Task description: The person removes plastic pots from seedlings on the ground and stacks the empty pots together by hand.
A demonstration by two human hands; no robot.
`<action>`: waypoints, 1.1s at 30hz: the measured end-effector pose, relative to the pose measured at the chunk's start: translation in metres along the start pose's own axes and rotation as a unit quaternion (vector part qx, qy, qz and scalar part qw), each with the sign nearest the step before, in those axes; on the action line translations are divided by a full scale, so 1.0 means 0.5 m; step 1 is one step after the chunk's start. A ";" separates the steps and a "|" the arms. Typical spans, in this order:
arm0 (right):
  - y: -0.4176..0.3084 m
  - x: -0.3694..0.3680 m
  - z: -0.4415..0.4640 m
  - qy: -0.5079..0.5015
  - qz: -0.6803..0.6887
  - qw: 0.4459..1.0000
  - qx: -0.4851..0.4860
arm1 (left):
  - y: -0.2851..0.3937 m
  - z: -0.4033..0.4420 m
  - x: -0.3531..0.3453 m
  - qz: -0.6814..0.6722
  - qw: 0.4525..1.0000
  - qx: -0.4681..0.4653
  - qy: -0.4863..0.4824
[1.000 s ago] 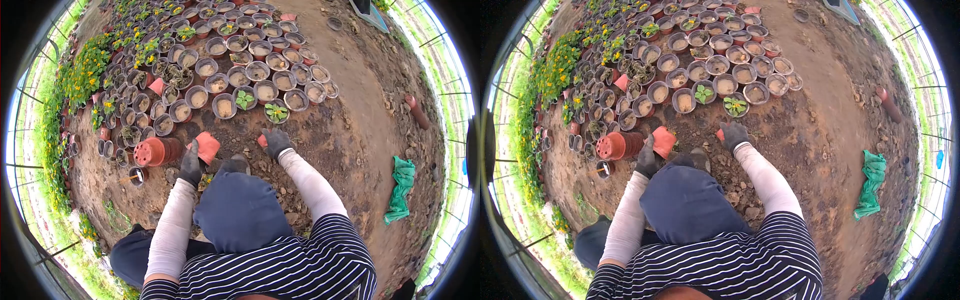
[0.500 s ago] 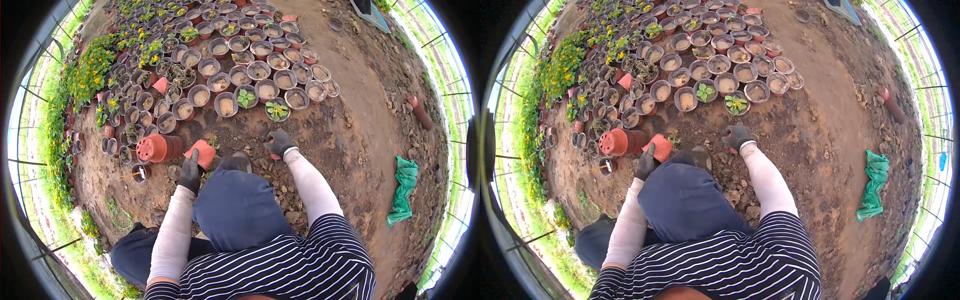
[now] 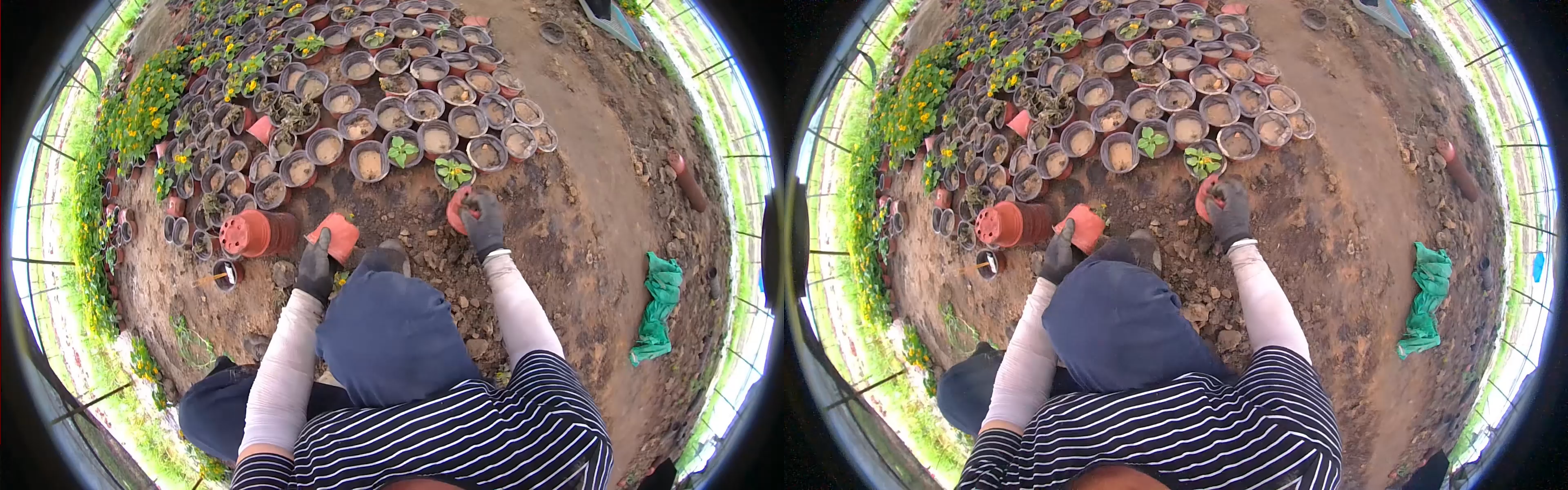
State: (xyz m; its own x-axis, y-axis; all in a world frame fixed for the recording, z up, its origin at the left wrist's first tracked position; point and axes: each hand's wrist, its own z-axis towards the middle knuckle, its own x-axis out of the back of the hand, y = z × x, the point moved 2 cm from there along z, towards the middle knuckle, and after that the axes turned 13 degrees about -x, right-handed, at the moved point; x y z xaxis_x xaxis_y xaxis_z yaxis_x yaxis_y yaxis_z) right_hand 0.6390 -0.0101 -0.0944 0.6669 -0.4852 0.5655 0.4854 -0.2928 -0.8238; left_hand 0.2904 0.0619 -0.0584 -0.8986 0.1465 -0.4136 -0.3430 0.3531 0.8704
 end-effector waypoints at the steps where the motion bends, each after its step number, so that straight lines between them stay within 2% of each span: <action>1: 0.002 -0.002 0.004 -0.020 -0.027 0.999 0.021 | -0.005 0.004 0.001 -0.048 0.999 0.009 0.011; 3: 0.005 0.007 0.009 -0.055 -0.081 0.993 0.061 | -0.017 0.009 -0.003 -0.142 0.989 0.027 0.030; 4: 0.003 0.005 0.009 -0.136 -0.220 0.963 0.072 | -0.020 0.015 -0.006 -0.129 0.991 0.015 0.024; 6: -0.055 0.002 0.026 -0.044 -0.124 0.985 0.110 | -0.031 0.025 -0.010 -0.102 0.995 -0.011 0.019; 7: -0.099 0.002 0.010 -0.009 -0.076 0.990 0.119 | -0.032 0.010 -0.020 -0.098 0.995 0.008 0.031; 9: -0.180 -0.027 0.006 -0.063 0.084 0.992 0.074 | -0.009 0.026 -0.048 -0.087 0.995 0.040 0.041; 10: -0.216 -0.045 0.004 -0.096 0.147 0.983 0.058 | -0.059 0.054 -0.011 -0.074 0.996 0.031 0.041; 13: -0.277 -0.124 -0.016 -0.201 0.276 0.940 -0.021 | -0.058 0.074 -0.049 -0.021 0.995 -0.063 -0.072; 14: -0.290 -0.151 -0.025 -0.237 0.309 0.919 -0.054 | -0.053 0.072 -0.059 -0.057 0.993 -0.050 -0.088; 15: -0.294 -0.177 -0.029 -0.223 0.341 0.912 -0.046 | -0.043 0.068 -0.075 -0.091 0.990 -0.036 -0.103; 17: -0.289 -0.220 -0.038 -0.197 0.403 0.893 -0.035 | 0.037 0.029 -0.130 -0.266 0.957 0.079 -0.088; 18: -0.306 -0.218 -0.041 -0.251 0.501 0.825 -0.079 | 0.043 0.022 -0.124 -0.267 0.957 0.081 -0.081; 21: -0.294 -0.229 -0.063 -0.365 0.471 0.795 -0.113 | 0.061 0.015 -0.104 -0.294 0.948 0.094 -0.072; 23: -0.296 -0.249 -0.088 -0.451 0.517 0.709 -0.163 | 0.075 0.016 -0.099 -0.348 0.928 0.106 -0.078; 24: -0.327 -0.236 -0.096 -0.492 0.531 0.664 -0.188 | 0.086 0.017 -0.102 -0.416 0.897 0.137 -0.058; 25: -0.345 -0.232 -0.103 -0.532 0.542 0.615 -0.212 | 0.087 0.022 -0.092 -0.376 0.920 0.084 -0.067; 26: -0.332 -0.248 -0.108 -0.537 0.483 0.675 -0.152 | 0.084 0.027 -0.080 -0.334 0.939 0.031 -0.076; 27: -0.316 -0.270 -0.111 -0.560 0.460 0.667 -0.175 | 0.085 0.034 -0.072 -0.290 0.953 -0.022 -0.083; 29: -0.293 -0.307 -0.117 -0.602 0.414 0.647 -0.220 | 0.094 0.045 -0.066 -0.355 0.933 0.056 0.020; 30: -0.311 -0.304 -0.109 -0.592 0.413 0.645 -0.249 | 0.097 0.052 -0.060 -0.384 0.916 0.094 0.071; 31: -0.289 -0.328 -0.079 -0.557 0.262 0.782 -0.094 | 0.095 0.067 -0.038 -0.368 0.923 0.081 0.078; 32: -0.246 -0.360 -0.038 -0.485 0.092 0.867 0.068 | 0.085 0.083 -0.004 -0.352 0.930 0.067 0.086; 33: -0.220 -0.375 -0.012 -0.381 -0.083 0.893 0.226 | 0.080 0.092 0.022 -0.337 0.935 0.053 0.094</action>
State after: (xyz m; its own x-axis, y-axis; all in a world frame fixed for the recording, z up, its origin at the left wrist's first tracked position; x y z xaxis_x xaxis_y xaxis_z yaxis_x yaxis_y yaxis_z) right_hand 0.4571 0.1080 -0.1099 0.6724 0.2852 0.6831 0.6765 0.1377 -0.7234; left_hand 0.2792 0.1200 -0.0406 -0.5240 -0.3036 -0.7958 -0.8286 0.3980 0.3937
